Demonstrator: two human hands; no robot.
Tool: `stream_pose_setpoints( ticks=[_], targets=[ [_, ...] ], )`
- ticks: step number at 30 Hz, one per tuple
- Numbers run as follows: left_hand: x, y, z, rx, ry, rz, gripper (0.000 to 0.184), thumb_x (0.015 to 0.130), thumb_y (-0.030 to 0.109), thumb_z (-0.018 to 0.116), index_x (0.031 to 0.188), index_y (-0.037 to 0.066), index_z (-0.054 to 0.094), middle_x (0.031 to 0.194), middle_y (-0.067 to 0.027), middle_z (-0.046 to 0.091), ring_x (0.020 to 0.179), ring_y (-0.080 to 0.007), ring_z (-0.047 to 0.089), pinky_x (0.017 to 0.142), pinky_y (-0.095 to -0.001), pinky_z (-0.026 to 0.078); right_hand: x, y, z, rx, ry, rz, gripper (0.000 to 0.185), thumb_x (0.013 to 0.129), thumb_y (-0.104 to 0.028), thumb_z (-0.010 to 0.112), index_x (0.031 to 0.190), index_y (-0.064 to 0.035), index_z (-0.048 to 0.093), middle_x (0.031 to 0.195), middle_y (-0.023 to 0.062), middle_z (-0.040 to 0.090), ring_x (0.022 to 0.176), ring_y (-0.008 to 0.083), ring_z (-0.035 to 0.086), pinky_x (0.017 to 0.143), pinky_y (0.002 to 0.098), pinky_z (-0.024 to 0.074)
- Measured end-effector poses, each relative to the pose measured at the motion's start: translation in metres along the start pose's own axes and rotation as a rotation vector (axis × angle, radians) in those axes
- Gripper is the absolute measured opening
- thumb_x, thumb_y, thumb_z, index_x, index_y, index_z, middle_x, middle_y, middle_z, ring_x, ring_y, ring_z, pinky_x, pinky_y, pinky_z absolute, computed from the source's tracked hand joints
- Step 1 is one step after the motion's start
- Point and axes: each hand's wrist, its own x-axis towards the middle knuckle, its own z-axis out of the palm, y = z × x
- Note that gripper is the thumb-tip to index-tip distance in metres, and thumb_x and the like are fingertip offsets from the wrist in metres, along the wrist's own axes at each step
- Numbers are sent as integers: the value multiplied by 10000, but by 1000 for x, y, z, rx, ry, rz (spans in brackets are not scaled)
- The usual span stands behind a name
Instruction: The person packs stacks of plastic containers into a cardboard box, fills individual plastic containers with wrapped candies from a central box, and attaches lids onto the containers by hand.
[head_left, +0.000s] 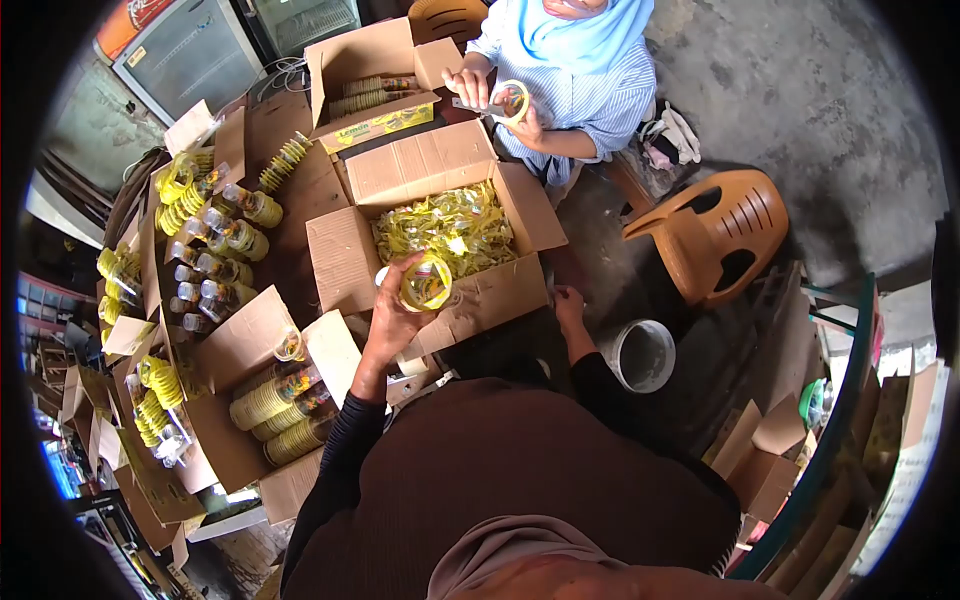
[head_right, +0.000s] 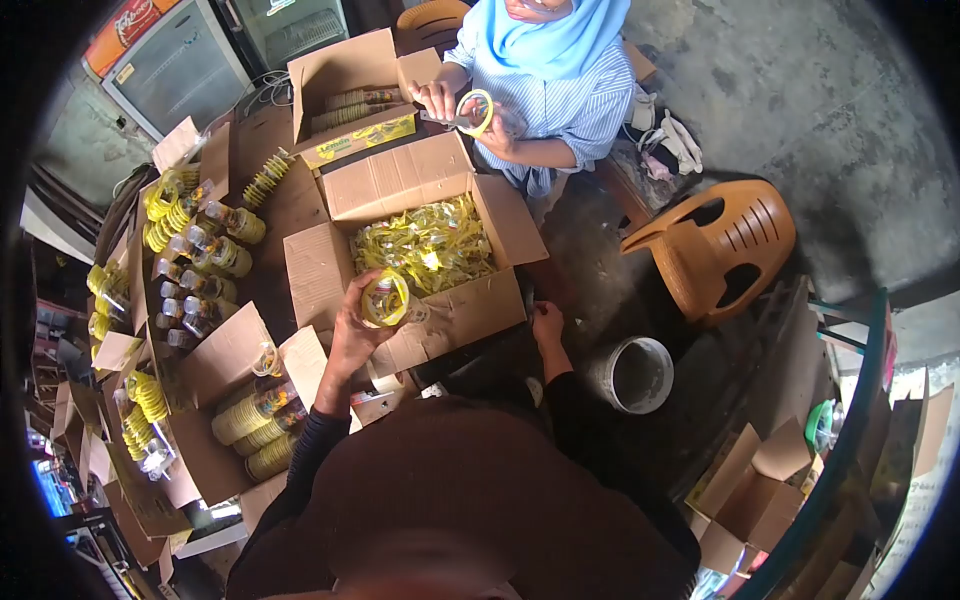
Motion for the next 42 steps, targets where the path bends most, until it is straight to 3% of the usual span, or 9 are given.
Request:
stream_pose_setpoints(
  ticks=[6,10,14,17,21,23,27,29,42],
  targets=[
    [-2,24,30,218,-34,82,768,597,-13,819,1276,76,472,1177,-102,556,1076,-221,564,932,-339,459,22,-9,3,-364,399,-452,313,856,-127,609,1150,-23,585,1034,145,608,892,284,630,797,360,498],
    [2,32,81,146,-131,110,777,607,-7,817,1293,71,459,1145,-101,549,1075,-218,566,916,-339,472,-38,-81,-56,233,-506,-463,631,759,-135,741,1298,-5,442,1235,163,471,1178,317,477,992,391,391],
    [6,31,157,-32,-260,34,781,629,12,822,1306,33,434,1194,-108,519,1108,-199,550,908,-311,494,-77,-92,-98,265,-443,-830,785,669,-187,819,1315,-13,408,1230,146,473,1206,292,440,1030,376,346],
    [9,44,214,-117,-301,63,765,665,64,825,1315,30,423,1233,-113,502,1118,-198,546,929,-322,487,-82,-74,-149,145,-478,-557,684,727,-156,769,1307,-33,428,1202,134,515,1163,286,488,998,372,379],
    [9,69,261,-58,-390,70,988,641,102,842,1435,89,254,1401,-113,374,1262,-265,431,972,-424,436,-62,-29,-227,-139,-54,-814,591,766,-158,731,1281,-65,458,1224,140,529,1103,309,541,929,369,439],
    [5,61,275,-87,-410,13,919,674,88,815,1426,100,286,1414,-112,370,1273,-284,419,993,-446,414,-51,7,-263,-110,103,-693,510,737,-131,749,1167,-25,495,1144,156,571,1015,318,590,872,408,475],
    [-9,31,287,-98,-377,-71,700,751,85,752,1356,81,399,1337,-103,471,1200,-268,505,940,-412,458,2,125,-354,-1081,-159,-54,502,769,-177,681,1192,-23,458,1077,179,597,1012,358,578,844,431,483],
    [-16,23,288,-41,-364,-144,656,768,88,739,1340,78,417,1311,-99,502,1180,-267,525,932,-401,460,11,169,-384,-1045,-34,3,532,750,-171,686,1214,-42,462,1058,181,590,999,358,576,826,441,484],
    [-72,-9,284,-22,-252,-343,442,835,62,666,1250,43,516,1172,-108,608,1055,-209,603,895,-344,480,13,248,-412,-1131,55,-361,590,823,-190,625,1347,-104,367,1079,129,515,972,336,562,743,459,475]
  ],
)
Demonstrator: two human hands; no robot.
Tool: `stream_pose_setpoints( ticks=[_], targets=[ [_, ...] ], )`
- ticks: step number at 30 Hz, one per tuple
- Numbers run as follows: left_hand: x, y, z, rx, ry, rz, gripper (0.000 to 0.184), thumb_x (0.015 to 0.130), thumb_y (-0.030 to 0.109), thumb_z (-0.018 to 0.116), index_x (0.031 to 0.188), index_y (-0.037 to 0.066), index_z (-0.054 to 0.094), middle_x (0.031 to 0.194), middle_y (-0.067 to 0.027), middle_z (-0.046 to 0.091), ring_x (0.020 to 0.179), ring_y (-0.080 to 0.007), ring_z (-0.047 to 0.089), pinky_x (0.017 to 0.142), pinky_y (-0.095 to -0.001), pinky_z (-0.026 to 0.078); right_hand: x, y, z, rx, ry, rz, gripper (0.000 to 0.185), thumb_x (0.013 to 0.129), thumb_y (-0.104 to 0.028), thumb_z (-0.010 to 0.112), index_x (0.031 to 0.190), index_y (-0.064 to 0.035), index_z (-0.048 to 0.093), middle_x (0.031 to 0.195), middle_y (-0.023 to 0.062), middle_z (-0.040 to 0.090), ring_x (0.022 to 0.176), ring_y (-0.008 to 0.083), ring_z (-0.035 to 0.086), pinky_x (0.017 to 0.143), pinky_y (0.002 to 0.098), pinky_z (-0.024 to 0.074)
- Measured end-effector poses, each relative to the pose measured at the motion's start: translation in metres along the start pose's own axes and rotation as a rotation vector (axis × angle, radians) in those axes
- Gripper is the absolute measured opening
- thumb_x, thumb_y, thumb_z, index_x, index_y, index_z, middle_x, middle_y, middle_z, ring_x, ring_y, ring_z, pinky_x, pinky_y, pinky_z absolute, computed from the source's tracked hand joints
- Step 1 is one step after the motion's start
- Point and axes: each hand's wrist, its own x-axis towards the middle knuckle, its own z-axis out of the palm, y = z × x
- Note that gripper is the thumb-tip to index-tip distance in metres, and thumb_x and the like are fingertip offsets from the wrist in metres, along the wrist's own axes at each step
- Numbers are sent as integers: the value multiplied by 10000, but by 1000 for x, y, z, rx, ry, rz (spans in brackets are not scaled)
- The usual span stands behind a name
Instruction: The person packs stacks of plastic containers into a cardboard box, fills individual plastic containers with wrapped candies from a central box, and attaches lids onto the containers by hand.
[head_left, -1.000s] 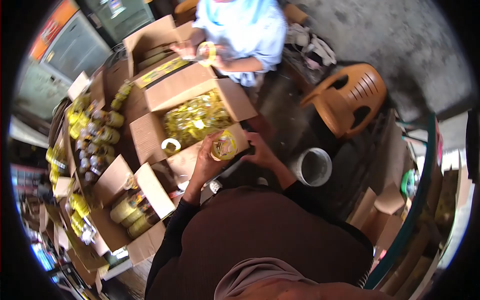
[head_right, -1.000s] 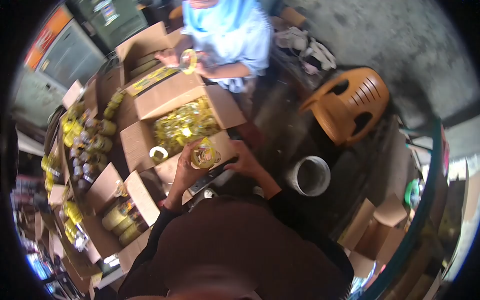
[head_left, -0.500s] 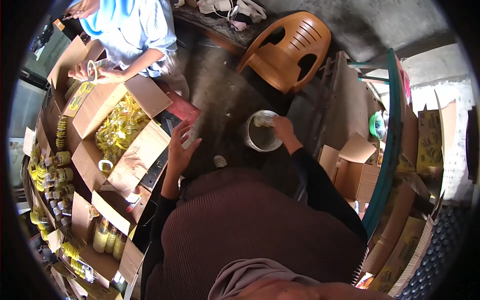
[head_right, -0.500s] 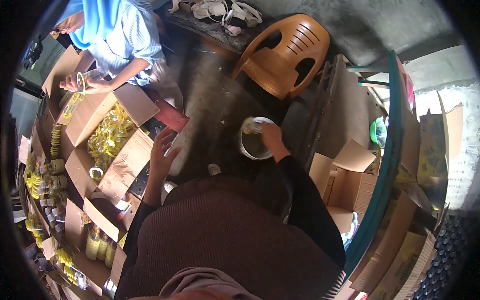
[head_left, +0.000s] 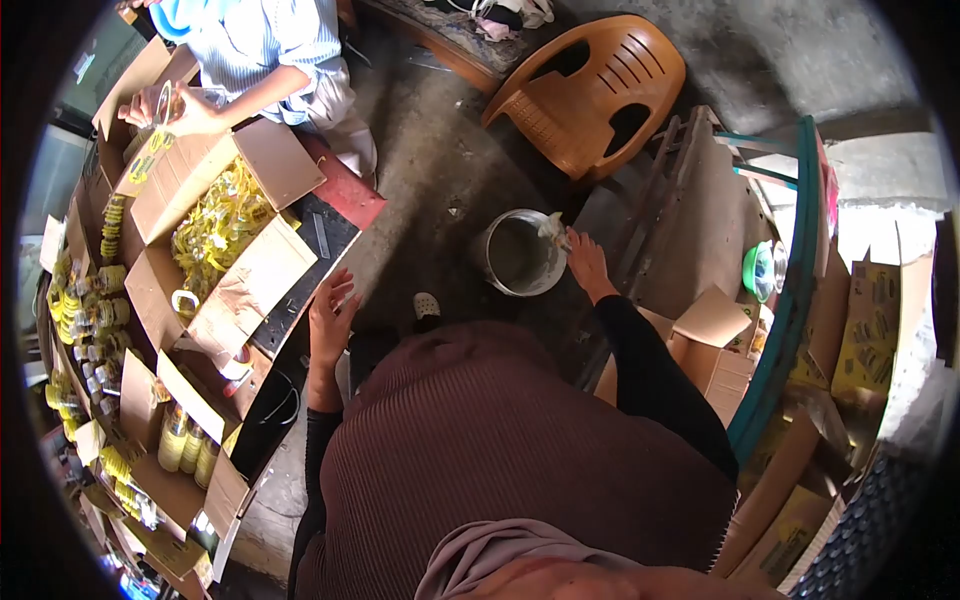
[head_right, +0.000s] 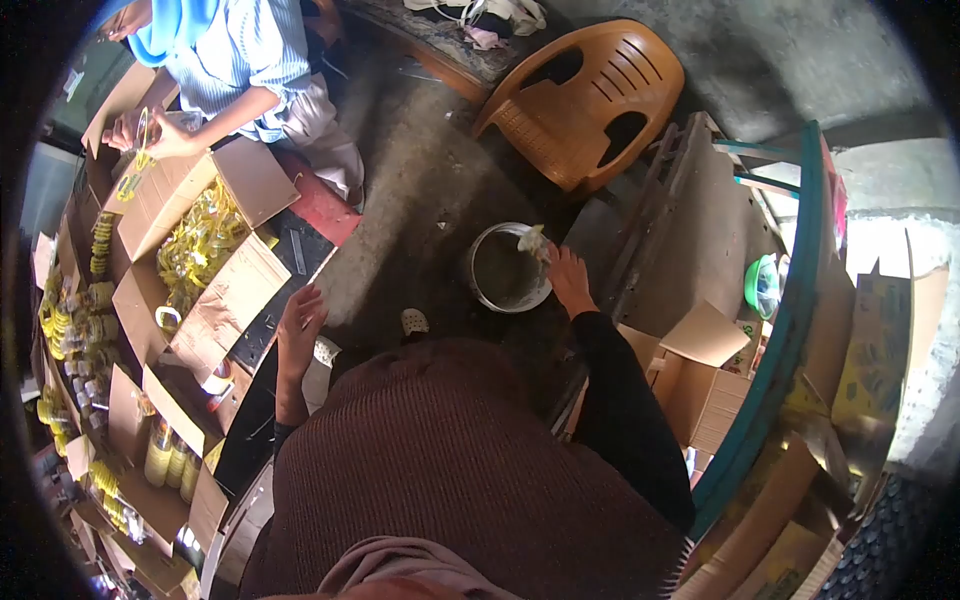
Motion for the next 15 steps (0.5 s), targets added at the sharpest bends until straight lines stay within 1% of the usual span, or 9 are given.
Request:
stream_pose_setpoints(
  ticks=[3,5,6,8,9,11,12,13,15],
  targets=[
    [-9,-4,-2,27,43,-12,440,839,58,661,1254,40,515,1151,-117,616,1042,-204,605,887,-331,486,-12,-1,18,-54,-44,-78,526,856,-202,600,1330,-112,391,1075,128,519,965,326,565,733,444,476],
    [-19,-4,-5,57,59,-16,437,841,55,658,1253,35,514,1138,-118,621,1027,-205,609,882,-322,489,-28,6,41,-219,-97,-41,411,879,-224,584,1261,-116,476,1066,122,535,948,315,566,731,460,470],
    [-24,-4,-5,64,61,-17,437,841,55,658,1253,35,514,1138,-118,621,1027,-205,609,882,-322,489,-35,11,52,-213,-96,-43,411,879,-224,584,1261,-116,476,1066,122,535,948,315,566,731,460,470],
    [-30,-2,-6,43,111,-97,426,843,54,655,1247,30,519,1122,-121,627,1017,-201,612,882,-319,490,-36,15,66,-351,-619,271,315,874,-222,589,1169,-118,554,1026,129,553,892,294,578,722,477,461],
    [-31,-1,-7,49,122,-95,426,843,54,655,1247,30,519,1122,-121,627,1017,-201,612,882,-319,490,-36,14,68,-346,-613,261,315,874,-222,589,1169,-118,554,1026,129,553,892,294,578,722,477,461],
    [-36,0,-6,30,130,-124,417,843,54,656,1239,30,527,1114,-119,629,1004,-199,616,872,-317,493,-41,13,61,-301,-155,-26,233,868,-226,583,1064,-102,600,972,136,564,840,284,584,707,481,452],
    [-37,1,-5,61,138,-109,416,837,50,660,1232,27,531,1105,-116,633,988,-196,621,863,-315,496,-42,14,60,-304,-448,42,204,862,-224,576,1022,-102,611,955,132,564,819,284,589,695,472,451],
    [-38,-8,-5,15,145,-110,421,829,47,669,1227,25,532,1099,-116,634,978,-196,626,855,-312,499,-39,17,64,-307,-730,100,180,857,-222,570,980,-102,623,939,128,564,798,283,594,684,462,450],
    [-37,-9,-4,52,152,-83,424,822,48,676,1221,23,534,1087,-115,636,976,-195,627,848,-308,501,-46,21,76,-245,-222,-49,136,840,-213,564,899,-115,639,928,115,587,783,301,599,682,461,439]
  ],
)
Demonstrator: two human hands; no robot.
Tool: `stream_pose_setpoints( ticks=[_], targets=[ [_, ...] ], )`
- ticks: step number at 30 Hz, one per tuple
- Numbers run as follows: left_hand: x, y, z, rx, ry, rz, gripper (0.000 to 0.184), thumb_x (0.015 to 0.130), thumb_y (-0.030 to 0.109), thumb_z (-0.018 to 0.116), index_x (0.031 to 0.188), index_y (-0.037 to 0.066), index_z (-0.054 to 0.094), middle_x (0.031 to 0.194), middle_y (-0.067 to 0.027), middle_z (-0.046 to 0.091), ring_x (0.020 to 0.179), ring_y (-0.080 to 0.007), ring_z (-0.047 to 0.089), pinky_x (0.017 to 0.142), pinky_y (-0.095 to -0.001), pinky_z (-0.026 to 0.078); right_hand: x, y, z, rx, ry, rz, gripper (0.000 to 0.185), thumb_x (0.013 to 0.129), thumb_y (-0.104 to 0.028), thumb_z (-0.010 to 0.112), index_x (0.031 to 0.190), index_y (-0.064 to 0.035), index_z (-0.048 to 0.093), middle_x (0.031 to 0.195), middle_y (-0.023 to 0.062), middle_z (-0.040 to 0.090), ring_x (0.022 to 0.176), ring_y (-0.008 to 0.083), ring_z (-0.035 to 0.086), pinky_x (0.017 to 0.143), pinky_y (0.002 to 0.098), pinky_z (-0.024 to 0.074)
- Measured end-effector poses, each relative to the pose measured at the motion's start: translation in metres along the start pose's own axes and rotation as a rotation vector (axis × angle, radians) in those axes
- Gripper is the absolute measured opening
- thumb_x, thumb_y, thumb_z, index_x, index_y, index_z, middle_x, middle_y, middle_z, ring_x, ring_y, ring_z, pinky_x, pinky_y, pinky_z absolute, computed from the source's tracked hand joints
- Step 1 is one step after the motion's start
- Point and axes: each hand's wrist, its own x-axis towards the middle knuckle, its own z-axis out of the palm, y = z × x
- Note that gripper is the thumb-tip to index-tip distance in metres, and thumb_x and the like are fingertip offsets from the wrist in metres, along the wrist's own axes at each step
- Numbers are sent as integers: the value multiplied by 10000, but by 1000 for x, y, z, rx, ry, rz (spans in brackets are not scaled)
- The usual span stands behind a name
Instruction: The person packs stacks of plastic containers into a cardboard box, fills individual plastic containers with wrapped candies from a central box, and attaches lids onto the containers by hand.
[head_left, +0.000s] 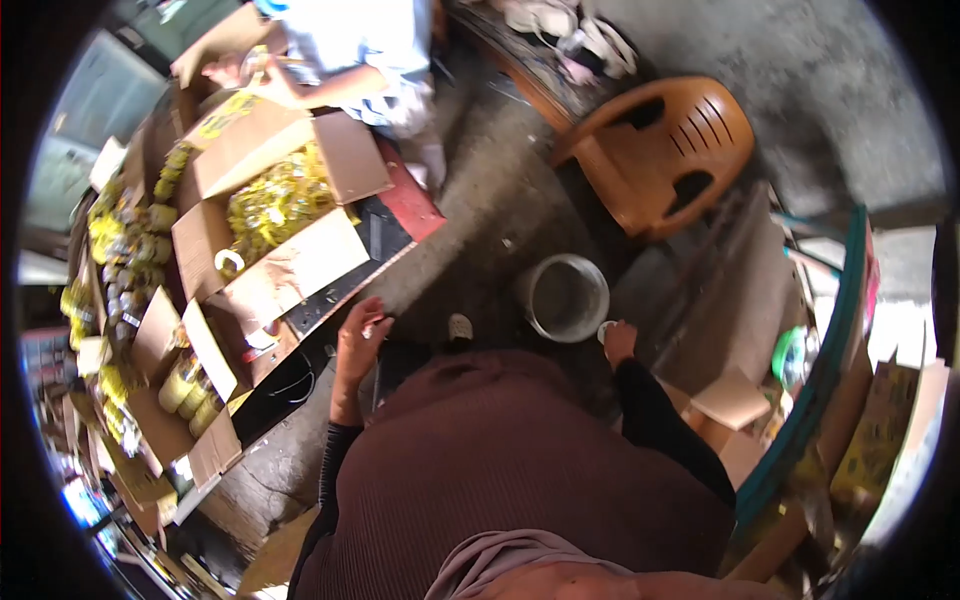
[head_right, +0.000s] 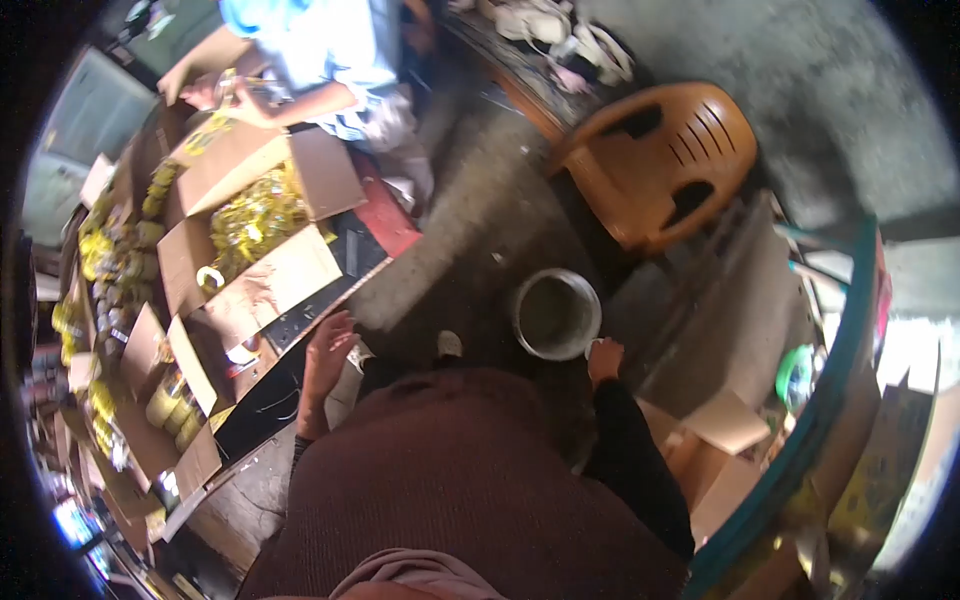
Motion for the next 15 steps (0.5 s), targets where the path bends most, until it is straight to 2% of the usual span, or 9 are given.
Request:
stream_pose_setpoints(
  ticks=[2,4,6,8,10,12,14,15],
  targets=[
    [3,3,1,-4,10,42,434,812,69,696,1213,23,537,1091,-111,633,963,-187,627,829,-309,505,5,-8,5,34,132,-57,129,812,-199,578,900,-126,639,924,114,607,800,302,611,691,452,436],
    [5,7,0,17,0,48,436,810,78,701,1210,22,537,1098,-104,632,966,-186,627,828,-315,507,2,-16,-1,-89,-329,14,107,801,-200,590,853,-137,658,906,103,629,828,293,626,681,433,445],
    [10,6,1,30,-5,104,430,806,75,700,1204,34,543,1087,-98,630,973,-194,629,831,-319,507,1,-19,-12,-51,53,-62,107,793,-222,601,766,-157,682,877,75,641,826,278,637,663,435,453],
    [13,9,-1,38,-5,119,440,797,66,700,1207,36,543,1098,-108,626,977,-201,629,834,-317,507,14,-17,37,-39,-94,30,131,795,-255,603,769,-151,679,853,73,640,816,281,637,641,452,455],
    [13,4,-2,41,23,138,446,793,64,701,1208,34,541,1098,-111,624,981,-205,628,837,-317,507,11,-17,6,-63,-494,-90,192,789,-310,613,816,-132,678,863,91,634,770,300,638,602,476,461],
    [15,10,-5,40,29,210,458,783,54,699,1209,18,534,1089,-125,619,988,-221,625,842,-321,511,2,-25,4,19,84,-184,189,862,-272,578,763,-131,656,812,90,636,781,292,624,660,467,460],
    [16,10,-8,27,55,268,457,783,52,696,1207,7,531,1078,-134,619,985,-233,626,842,-328,514,14,-23,44,24,192,-158,176,862,-288,585,793,-142,657,818,73,633,778,298,619,655,482,458],
    [11,9,-8,24,82,266,457,783,52,696,1207,6,531,1078,-134,619,985,-233,626,842,-328,514,14,-21,65,-39,-58,-135,156,864,-284,585,834,-152,662,851,71,641,796,299,621,667,468,471]
  ],
)
